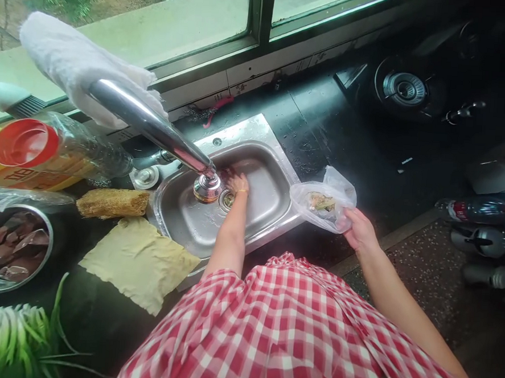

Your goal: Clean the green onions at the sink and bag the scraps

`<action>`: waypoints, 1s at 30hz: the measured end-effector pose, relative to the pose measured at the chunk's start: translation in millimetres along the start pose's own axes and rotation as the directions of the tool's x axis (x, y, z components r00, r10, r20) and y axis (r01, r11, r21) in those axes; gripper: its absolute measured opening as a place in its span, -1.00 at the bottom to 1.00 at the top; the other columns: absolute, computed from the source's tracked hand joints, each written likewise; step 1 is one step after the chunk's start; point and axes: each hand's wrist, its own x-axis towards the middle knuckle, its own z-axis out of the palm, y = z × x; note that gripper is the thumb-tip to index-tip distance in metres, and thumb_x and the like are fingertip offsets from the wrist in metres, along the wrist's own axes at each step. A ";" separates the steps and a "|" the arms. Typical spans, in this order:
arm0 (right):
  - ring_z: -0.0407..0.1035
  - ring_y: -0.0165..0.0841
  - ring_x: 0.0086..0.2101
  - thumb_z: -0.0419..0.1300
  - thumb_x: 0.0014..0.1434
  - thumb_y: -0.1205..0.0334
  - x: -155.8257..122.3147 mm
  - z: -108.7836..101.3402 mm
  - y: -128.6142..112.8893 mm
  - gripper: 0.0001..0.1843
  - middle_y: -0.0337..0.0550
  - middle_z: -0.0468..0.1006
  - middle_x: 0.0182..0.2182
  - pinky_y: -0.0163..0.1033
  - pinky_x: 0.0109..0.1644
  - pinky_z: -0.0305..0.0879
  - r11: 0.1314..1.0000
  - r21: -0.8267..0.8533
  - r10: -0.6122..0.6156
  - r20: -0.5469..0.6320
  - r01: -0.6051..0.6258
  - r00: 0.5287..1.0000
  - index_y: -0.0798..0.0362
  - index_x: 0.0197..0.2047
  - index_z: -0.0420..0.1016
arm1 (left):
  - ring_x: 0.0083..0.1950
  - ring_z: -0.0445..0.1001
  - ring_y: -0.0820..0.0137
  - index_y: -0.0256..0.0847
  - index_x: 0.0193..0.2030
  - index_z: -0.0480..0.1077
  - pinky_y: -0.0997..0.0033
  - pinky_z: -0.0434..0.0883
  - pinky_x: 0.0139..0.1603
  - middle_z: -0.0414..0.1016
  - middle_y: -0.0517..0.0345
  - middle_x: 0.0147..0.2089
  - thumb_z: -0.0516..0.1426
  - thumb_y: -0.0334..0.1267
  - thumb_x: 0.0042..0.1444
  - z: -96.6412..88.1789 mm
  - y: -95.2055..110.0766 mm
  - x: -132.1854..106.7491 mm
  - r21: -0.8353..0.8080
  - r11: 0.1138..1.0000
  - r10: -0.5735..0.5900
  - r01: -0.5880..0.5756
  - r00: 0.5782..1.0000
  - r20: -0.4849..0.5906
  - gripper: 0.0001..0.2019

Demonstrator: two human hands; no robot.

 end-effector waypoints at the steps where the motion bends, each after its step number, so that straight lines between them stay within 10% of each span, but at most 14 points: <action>1: 0.16 -0.59 -0.66 0.45 -0.36 0.25 -0.7 1.5 -0.7 -0.60 -0.35 0.40 -0.60 -0.47 -0.68 0.10 1.000 -0.003 -0.004 -0.003 0.004 1.000 0.10 -0.37 0.48 | 0.49 -0.27 -0.08 -0.42 0.43 -0.08 -0.25 -0.17 0.39 -0.24 -0.35 0.48 -0.12 -0.15 0.31 12.9 16.4 -3.8 0.013 0.999 0.031 -0.030 0.999 -0.022 -0.38; 3: 0.21 -0.57 -0.63 0.45 -0.36 0.27 -1.9 3.7 -2.8 -0.60 -0.31 0.44 -0.56 -0.47 -0.66 0.14 1.000 -0.003 -0.009 -0.018 0.009 1.000 0.11 -0.37 0.49 | 0.49 -0.23 -0.03 -0.44 0.41 -0.02 -0.14 -0.18 0.41 -0.19 -0.31 0.48 -0.12 -0.19 0.31 34.1 38.8 -15.7 0.048 0.966 0.249 -0.252 0.966 0.063 -0.42; 5: 0.29 -0.52 -0.57 0.46 -0.37 0.28 -2.8 4.1 -5.3 -0.60 -0.26 0.50 -0.51 -0.45 -0.62 0.21 1.000 0.001 -0.005 -0.030 0.005 1.000 0.11 -0.37 0.51 | 0.49 -0.20 0.04 -0.49 0.41 -0.03 -0.04 -0.17 0.43 -0.16 -0.29 0.47 -0.13 -0.22 0.32 44.5 39.9 -29.7 0.059 0.840 0.514 -0.540 0.825 0.237 -0.42; 8: 0.33 -0.49 -0.53 0.45 -0.35 0.30 -2.6 0.6 -7.4 -0.60 -0.22 0.55 -0.44 -0.43 -0.59 0.24 1.000 0.009 0.009 -0.028 -0.008 1.000 0.10 -0.34 0.54 | 0.49 -0.18 0.13 -0.45 0.42 -0.05 0.04 -0.16 0.45 -0.14 -0.18 0.48 -0.13 -0.21 0.31 33.2 -3.2 -47.1 0.135 0.622 0.660 -0.772 0.609 0.440 -0.41; 10: 0.29 -0.51 -0.57 0.44 -0.34 0.30 -0.7 -3.5 -5.9 -0.60 -0.24 0.53 -0.47 -0.44 -0.62 0.20 1.000 0.011 0.014 -0.029 -0.014 0.999 0.11 -0.33 0.54 | 0.49 -0.16 0.18 -0.33 0.42 -0.01 0.03 -0.18 0.45 -0.09 -0.07 0.48 -0.14 -0.18 0.31 9.7 -50.6 -55.0 0.199 0.535 0.646 -0.821 0.549 0.531 -0.43; 14: 0.17 -0.58 -0.64 0.42 -0.33 0.31 5.3 -9.2 3.5 -0.65 -0.31 0.43 -0.56 -0.47 -0.66 0.11 1.000 0.009 0.029 -0.015 -0.029 0.999 0.11 -0.37 0.49 | 0.49 -0.19 0.15 -0.17 0.41 0.04 -0.11 -0.23 0.43 -0.10 -0.03 0.48 -0.11 -0.15 0.29 -49.3 -132.8 -61.1 0.362 0.634 0.510 -0.683 0.722 0.468 -0.44; 18: 0.18 -0.57 -0.62 0.40 -0.33 0.31 7.6 -7.8 9.2 -0.66 -0.30 0.43 -0.54 -0.47 -0.66 0.10 1.000 0.014 0.022 -0.014 -0.022 1.000 0.11 -0.39 0.47 | 0.49 -0.18 0.03 -0.29 0.41 0.04 -0.14 -0.17 0.42 -0.11 -0.21 0.47 -0.10 -0.17 0.29 -74.8 -156.7 -47.8 0.389 0.908 0.159 -0.158 0.987 0.031 -0.43; 22: 0.16 -0.57 -0.62 0.41 -0.33 0.29 4.4 -5.1 5.9 -0.63 -0.31 0.40 -0.55 -0.46 -0.65 0.09 1.000 0.019 0.018 -0.007 -0.018 1.000 0.11 -0.35 0.48 | 0.48 -0.19 -0.07 -0.52 0.35 0.07 -0.16 -0.19 0.41 -0.15 -0.41 0.46 -0.12 -0.18 0.30 -47.3 -123.1 -33.1 0.226 0.957 -0.129 0.180 0.967 -0.222 -0.43; 27: 0.16 -0.57 -0.62 0.42 -0.32 0.29 0.5 -4.5 1.7 -0.62 -0.30 0.41 -0.56 -0.46 -0.64 0.08 1.000 0.023 0.012 -0.011 -0.012 1.000 0.12 -0.34 0.49 | 0.49 -0.21 0.07 -0.43 0.38 0.05 -0.03 -0.14 0.44 -0.11 -0.28 0.47 -0.10 -0.21 0.27 6.2 -52.4 -50.8 0.073 0.994 0.084 -0.082 0.996 -0.031 -0.43; 30: 0.22 -0.55 -0.60 0.42 -0.32 0.30 0.5 -6.4 1.5 -0.61 -0.28 0.45 -0.53 -0.44 -0.61 0.15 0.999 0.036 0.007 -0.011 -0.007 1.000 0.13 -0.32 0.52 | 0.49 -0.16 0.20 -0.28 0.42 -0.01 0.03 -0.09 0.44 -0.09 -0.12 0.48 -0.11 -0.23 0.27 2.6 -46.9 -52.4 -0.019 0.975 0.220 -0.219 0.975 0.038 -0.43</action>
